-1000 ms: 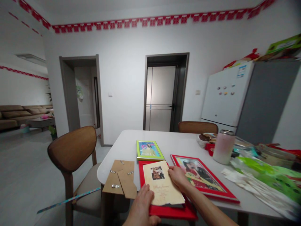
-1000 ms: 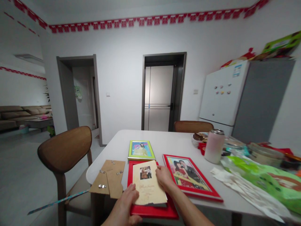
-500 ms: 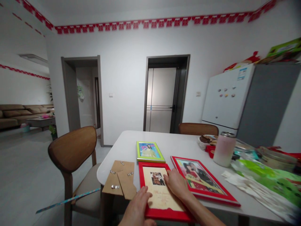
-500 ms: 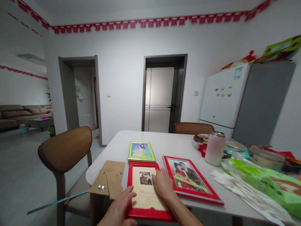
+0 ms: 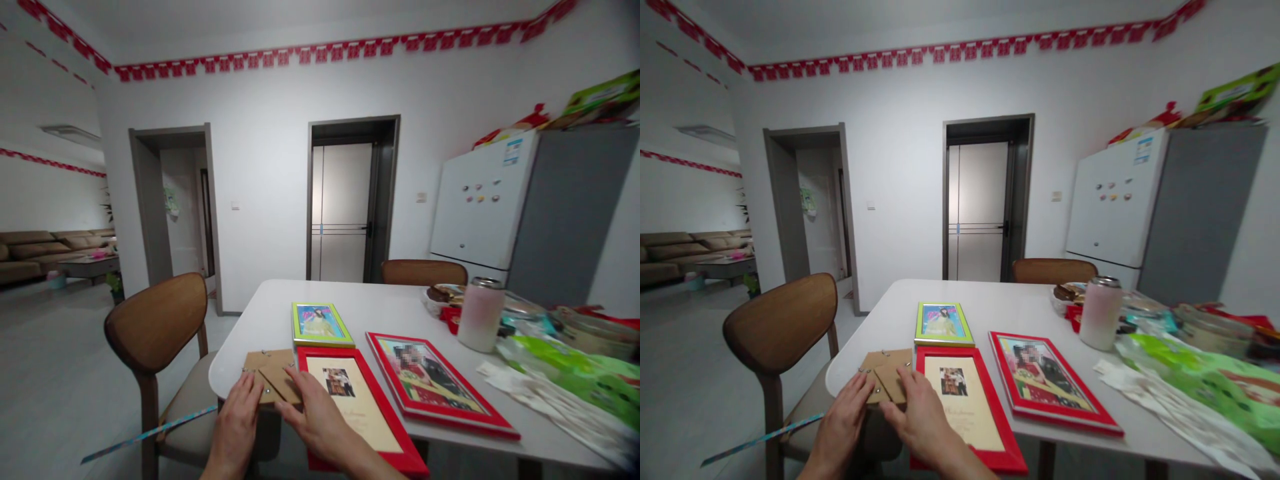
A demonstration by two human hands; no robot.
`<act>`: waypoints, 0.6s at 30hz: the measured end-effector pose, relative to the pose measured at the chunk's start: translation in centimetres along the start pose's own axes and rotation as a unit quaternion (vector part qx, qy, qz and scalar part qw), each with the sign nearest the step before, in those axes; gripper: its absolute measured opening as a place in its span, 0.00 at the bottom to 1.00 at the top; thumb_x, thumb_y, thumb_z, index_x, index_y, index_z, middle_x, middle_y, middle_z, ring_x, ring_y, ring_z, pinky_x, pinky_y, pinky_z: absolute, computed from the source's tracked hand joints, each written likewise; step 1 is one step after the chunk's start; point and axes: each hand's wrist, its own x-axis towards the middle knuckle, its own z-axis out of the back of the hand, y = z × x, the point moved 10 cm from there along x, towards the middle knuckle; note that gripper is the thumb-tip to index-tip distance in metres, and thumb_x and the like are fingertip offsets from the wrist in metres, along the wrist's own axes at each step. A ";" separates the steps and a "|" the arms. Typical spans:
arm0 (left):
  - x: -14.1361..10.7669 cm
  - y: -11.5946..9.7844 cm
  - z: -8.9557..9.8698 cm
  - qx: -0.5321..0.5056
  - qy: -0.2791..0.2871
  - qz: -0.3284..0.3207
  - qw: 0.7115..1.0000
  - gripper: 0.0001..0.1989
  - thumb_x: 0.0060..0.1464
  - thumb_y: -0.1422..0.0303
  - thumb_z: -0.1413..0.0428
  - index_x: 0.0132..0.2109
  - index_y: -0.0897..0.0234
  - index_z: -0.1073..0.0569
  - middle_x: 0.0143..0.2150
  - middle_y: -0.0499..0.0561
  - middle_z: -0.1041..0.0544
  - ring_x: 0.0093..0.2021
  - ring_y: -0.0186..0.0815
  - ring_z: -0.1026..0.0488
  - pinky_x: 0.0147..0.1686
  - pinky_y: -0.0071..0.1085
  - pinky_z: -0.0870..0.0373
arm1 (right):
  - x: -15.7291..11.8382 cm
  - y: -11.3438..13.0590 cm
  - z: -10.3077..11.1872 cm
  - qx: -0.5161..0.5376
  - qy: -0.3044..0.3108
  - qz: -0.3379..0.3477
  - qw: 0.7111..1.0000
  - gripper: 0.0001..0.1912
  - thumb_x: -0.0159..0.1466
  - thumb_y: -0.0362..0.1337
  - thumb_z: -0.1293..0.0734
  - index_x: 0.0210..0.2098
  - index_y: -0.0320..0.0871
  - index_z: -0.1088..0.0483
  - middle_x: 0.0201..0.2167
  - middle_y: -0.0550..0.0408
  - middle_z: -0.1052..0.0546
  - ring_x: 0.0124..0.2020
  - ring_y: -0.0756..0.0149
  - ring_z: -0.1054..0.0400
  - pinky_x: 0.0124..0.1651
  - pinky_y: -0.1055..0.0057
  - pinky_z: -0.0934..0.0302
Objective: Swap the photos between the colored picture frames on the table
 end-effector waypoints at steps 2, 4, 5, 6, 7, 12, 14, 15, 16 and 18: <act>-0.2 -2.7 1.2 -0.030 -0.030 -0.044 0.998 0.21 0.50 0.78 0.59 0.50 0.60 0.35 0.52 0.52 0.34 0.54 0.37 0.41 0.51 0.36 0.40 | -0.5 0.0 1.6 0.006 -0.020 -0.004 1.000 0.25 0.52 0.45 0.38 0.47 0.42 0.35 0.45 0.46 0.32 0.46 0.60 0.39 0.50 0.66 0.48; -0.4 -5.5 2.0 -0.061 -0.033 -0.081 0.994 0.20 0.51 0.77 0.58 0.50 0.59 0.35 0.52 0.52 0.34 0.54 0.38 0.41 0.51 0.36 0.40 | -1.5 -0.5 3.7 0.017 -0.039 -0.008 0.999 0.19 0.52 0.44 0.38 0.41 0.44 0.30 0.44 0.47 0.31 0.46 0.59 0.39 0.51 0.64 0.48; -0.5 -7.0 2.1 -0.079 -0.028 -0.097 0.992 0.20 0.51 0.76 0.58 0.50 0.59 0.35 0.52 0.52 0.34 0.54 0.38 0.41 0.51 0.37 0.40 | -2.2 -1.0 4.9 0.026 -0.048 -0.011 0.998 0.18 0.51 0.45 0.38 0.38 0.45 0.29 0.45 0.47 0.31 0.47 0.58 0.39 0.51 0.63 0.48; -0.6 -8.5 2.2 -0.097 -0.019 -0.113 0.989 0.20 0.51 0.76 0.57 0.51 0.59 0.35 0.52 0.52 0.35 0.54 0.39 0.41 0.51 0.37 0.40 | -3.1 -1.6 6.1 0.036 -0.059 -0.017 0.997 0.17 0.50 0.45 0.38 0.37 0.46 0.28 0.45 0.47 0.31 0.47 0.57 0.39 0.51 0.63 0.47; -0.6 -10.0 2.1 -0.115 -0.005 -0.131 0.985 0.20 0.51 0.75 0.57 0.51 0.59 0.36 0.53 0.53 0.35 0.54 0.40 0.42 0.51 0.37 0.40 | -4.0 -2.4 7.4 0.043 -0.072 -0.023 0.996 0.17 0.49 0.45 0.37 0.36 0.47 0.28 0.45 0.48 0.31 0.48 0.56 0.39 0.51 0.62 0.47; -0.8 -16.3 0.0 -0.160 0.102 -0.186 0.964 0.20 0.51 0.72 0.55 0.53 0.61 0.38 0.54 0.56 0.37 0.55 0.43 0.44 0.53 0.41 0.44 | -7.9 -6.7 11.9 0.014 -0.123 -0.061 0.990 0.18 0.46 0.47 0.35 0.35 0.50 0.27 0.46 0.49 0.31 0.47 0.54 0.38 0.51 0.60 0.46; -0.5 -17.2 -0.9 -0.172 0.130 -0.174 0.961 0.19 0.51 0.72 0.54 0.52 0.60 0.36 0.53 0.56 0.36 0.55 0.43 0.43 0.54 0.40 0.46 | -8.6 -7.9 12.4 -0.008 -0.124 -0.076 0.989 0.17 0.46 0.48 0.35 0.34 0.50 0.27 0.46 0.49 0.30 0.47 0.54 0.38 0.51 0.60 0.45; -0.4 -17.3 -1.2 -0.179 0.138 -0.167 0.960 0.19 0.51 0.72 0.54 0.51 0.59 0.35 0.53 0.56 0.36 0.54 0.42 0.42 0.54 0.40 0.46 | -8.8 -8.2 12.4 -0.018 -0.122 -0.080 0.989 0.18 0.46 0.48 0.36 0.34 0.50 0.27 0.45 0.49 0.30 0.46 0.55 0.38 0.50 0.60 0.45; -0.3 -17.4 -1.5 -0.186 0.145 -0.162 0.958 0.18 0.51 0.72 0.53 0.50 0.59 0.35 0.53 0.55 0.35 0.54 0.42 0.41 0.54 0.40 0.46 | -8.8 -8.5 12.3 -0.027 -0.120 -0.081 0.989 0.18 0.47 0.48 0.36 0.35 0.50 0.27 0.45 0.49 0.30 0.46 0.55 0.38 0.50 0.61 0.45; -0.3 -17.5 -2.1 -0.194 0.160 -0.163 0.954 0.17 0.51 0.72 0.53 0.49 0.57 0.33 0.52 0.54 0.34 0.53 0.42 0.40 0.53 0.39 0.45 | -8.7 -8.9 12.0 -0.043 -0.119 -0.080 0.989 0.18 0.47 0.48 0.36 0.35 0.49 0.27 0.44 0.49 0.29 0.46 0.55 0.38 0.51 0.61 0.46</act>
